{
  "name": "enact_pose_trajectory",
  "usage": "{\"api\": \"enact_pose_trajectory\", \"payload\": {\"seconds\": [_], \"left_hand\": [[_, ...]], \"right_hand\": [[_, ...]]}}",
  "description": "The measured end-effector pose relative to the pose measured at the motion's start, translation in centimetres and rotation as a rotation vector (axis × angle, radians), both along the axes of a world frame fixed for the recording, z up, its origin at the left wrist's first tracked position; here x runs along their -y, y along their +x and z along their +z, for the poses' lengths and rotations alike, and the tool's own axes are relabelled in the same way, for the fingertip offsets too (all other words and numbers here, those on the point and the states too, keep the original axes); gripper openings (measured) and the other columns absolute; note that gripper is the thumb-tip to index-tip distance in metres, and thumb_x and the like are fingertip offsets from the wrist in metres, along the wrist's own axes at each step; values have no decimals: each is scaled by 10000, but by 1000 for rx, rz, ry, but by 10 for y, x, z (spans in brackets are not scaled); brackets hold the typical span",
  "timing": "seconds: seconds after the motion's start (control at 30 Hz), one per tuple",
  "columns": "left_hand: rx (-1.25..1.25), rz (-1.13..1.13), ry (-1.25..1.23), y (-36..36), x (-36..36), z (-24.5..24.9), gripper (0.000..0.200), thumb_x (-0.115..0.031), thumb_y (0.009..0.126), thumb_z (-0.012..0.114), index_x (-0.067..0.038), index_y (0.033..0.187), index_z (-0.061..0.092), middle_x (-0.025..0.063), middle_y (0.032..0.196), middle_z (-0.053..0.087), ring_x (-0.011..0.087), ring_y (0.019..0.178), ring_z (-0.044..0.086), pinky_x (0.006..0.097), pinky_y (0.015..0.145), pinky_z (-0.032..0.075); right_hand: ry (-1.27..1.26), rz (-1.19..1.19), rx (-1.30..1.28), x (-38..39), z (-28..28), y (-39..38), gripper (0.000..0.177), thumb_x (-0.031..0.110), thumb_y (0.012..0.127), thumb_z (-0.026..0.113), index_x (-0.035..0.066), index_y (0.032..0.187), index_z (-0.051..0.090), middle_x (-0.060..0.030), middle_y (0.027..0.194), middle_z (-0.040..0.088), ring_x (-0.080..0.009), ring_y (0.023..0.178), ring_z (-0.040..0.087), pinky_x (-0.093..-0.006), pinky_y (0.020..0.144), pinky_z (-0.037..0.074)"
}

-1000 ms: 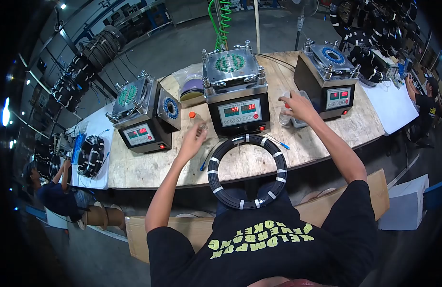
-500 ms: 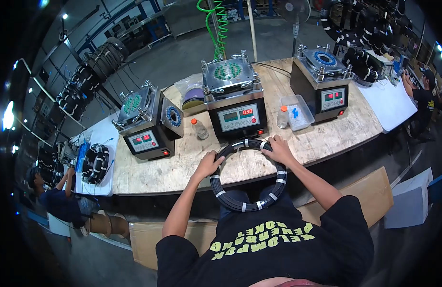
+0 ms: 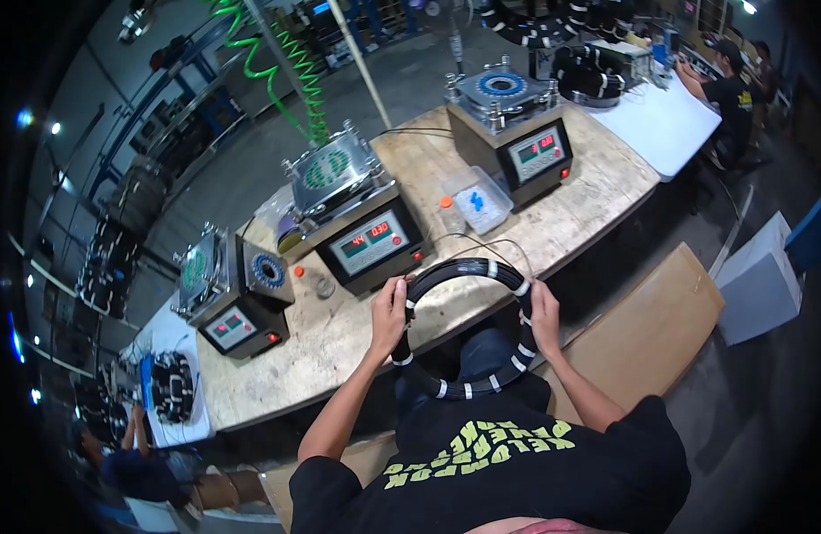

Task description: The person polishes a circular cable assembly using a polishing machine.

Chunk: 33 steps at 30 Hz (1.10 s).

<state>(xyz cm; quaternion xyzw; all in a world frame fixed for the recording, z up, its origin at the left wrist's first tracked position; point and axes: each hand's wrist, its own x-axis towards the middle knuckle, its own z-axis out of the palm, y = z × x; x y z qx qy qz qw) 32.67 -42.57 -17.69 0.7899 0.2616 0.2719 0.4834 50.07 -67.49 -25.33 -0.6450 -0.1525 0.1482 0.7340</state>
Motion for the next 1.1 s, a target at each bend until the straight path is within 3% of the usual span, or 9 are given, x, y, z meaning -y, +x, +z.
{"api": "enact_pose_trajectory", "payload": {"seconds": [0.1,0.33,0.4,0.43,0.53,0.7,0.83,0.97,1.1], "left_hand": [[25,-51,158,49,5,12,300,-200,1125,456,12,996,625,79,691,541,152,603,500,355,584,428],[159,-114,287,171,31,38,283,-186,1124,449,41,1003,567,237,852,634,434,769,598,459,729,487],[186,-61,252,208,33,62,281,-186,1126,446,31,997,568,211,843,623,360,756,599,440,721,476],[212,-32,229,227,30,69,278,-186,1126,447,28,998,571,198,831,613,324,742,592,428,712,470],[352,66,167,283,14,108,302,-205,1131,451,37,1015,590,142,861,609,202,773,551,368,728,456],[520,185,49,350,-26,162,339,-234,1148,428,32,1036,606,71,897,600,145,856,542,318,818,463],[515,249,38,384,-55,157,334,-229,1150,420,24,1021,597,72,932,614,144,870,550,325,837,467],[400,299,210,389,-60,96,268,-145,1120,429,45,1020,589,158,957,646,256,904,614,374,898,480],[418,451,141,379,-29,76,283,-153,1126,425,52,973,549,152,963,637,231,913,626,344,873,476]], "right_hand": [[73,-241,-8,20,-2,3,387,296,1146,431,-3,1149,677,-33,748,612,-88,521,566,-261,463,459],[-105,-417,180,40,41,116,386,307,1156,370,26,1020,597,-61,713,566,-122,501,544,-290,445,425],[-129,-412,281,36,65,179,390,285,1151,387,6,1008,619,-74,731,585,-142,490,549,-304,446,430],[-227,-534,739,30,63,228,395,272,1148,400,-20,1021,633,-116,784,640,-195,594,621,-341,556,495],[-209,-432,621,-9,146,303,371,252,1141,429,-53,1052,621,-196,923,703,-291,893,695,-385,825,519],[-95,-300,999,-95,221,435,385,291,1143,423,-13,1014,621,-117,749,628,-179,595,636,-315,565,477],[-69,11,567,-143,232,474,400,335,1151,410,9,1025,605,-68,712,607,-122,501,569,-285,459,430],[-142,-41,798,-155,155,497,397,293,1150,419,-23,1037,632,-58,878,617,-142,877,594,-299,791,470],[-170,-17,490,-134,174,464,396,279,1146,422,-32,1032,640,-39,860,604,-120,816,552,-281,776,442]]}}
